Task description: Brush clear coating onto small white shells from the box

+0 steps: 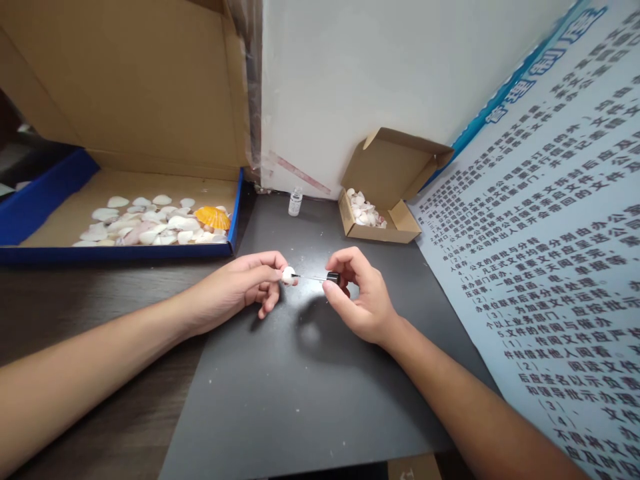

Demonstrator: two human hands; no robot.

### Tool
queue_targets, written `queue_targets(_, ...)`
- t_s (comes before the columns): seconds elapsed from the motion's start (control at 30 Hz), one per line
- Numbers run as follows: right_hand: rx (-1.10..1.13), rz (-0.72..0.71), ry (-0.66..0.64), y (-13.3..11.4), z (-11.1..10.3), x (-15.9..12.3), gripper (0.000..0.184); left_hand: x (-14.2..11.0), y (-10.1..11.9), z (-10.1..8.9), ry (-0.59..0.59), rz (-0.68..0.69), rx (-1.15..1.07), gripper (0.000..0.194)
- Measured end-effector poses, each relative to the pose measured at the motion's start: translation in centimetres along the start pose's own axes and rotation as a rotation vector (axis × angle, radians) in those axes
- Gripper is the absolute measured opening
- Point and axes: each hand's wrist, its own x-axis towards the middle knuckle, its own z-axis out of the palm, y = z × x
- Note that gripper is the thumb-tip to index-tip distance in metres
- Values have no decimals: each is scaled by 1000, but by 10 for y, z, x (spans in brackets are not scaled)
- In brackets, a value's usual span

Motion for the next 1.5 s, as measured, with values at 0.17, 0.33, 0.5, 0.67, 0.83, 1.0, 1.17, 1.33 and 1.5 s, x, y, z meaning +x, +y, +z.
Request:
queue_targets(0.17, 16, -13, 7, -1, 0, 0, 13, -1, 0, 0, 4, -6, 0, 15)
queue_targets(0.33, -13, 7, 2, -1, 0, 0, 17, -1, 0, 1, 10, -6, 1, 15)
queue_targets(0.5, 27, -14, -7, 0, 1, -1, 14, -2, 2, 0, -5, -9, 0, 14)
queue_targets(0.67, 1, 12, 12, -1, 0, -1, 16, -3, 2, 0, -27, 0, 6, 16)
queue_targets(0.83, 57, -36, 4, -4, 0, 0, 14, -3, 0, 0, -31, 19, -5, 14)
queue_targets(1.0, -2, -11, 42, -4, 1, 0, 22, -3, 0, -1, -41, 26, 8, 14)
queue_targets(1.17, 33, -20, 26, -1, 2, -2, 17, -2, -1, -2, -54, 33, 24, 16)
queue_targets(1.33, 3, -27, 76, -1, 2, -1, 18, -1, -3, -3, -72, 23, 52, 20)
queue_targets(1.5, 14, -24, 49, -2, 2, -1, 20, -1, -4, -3, -67, 33, 66, 21)
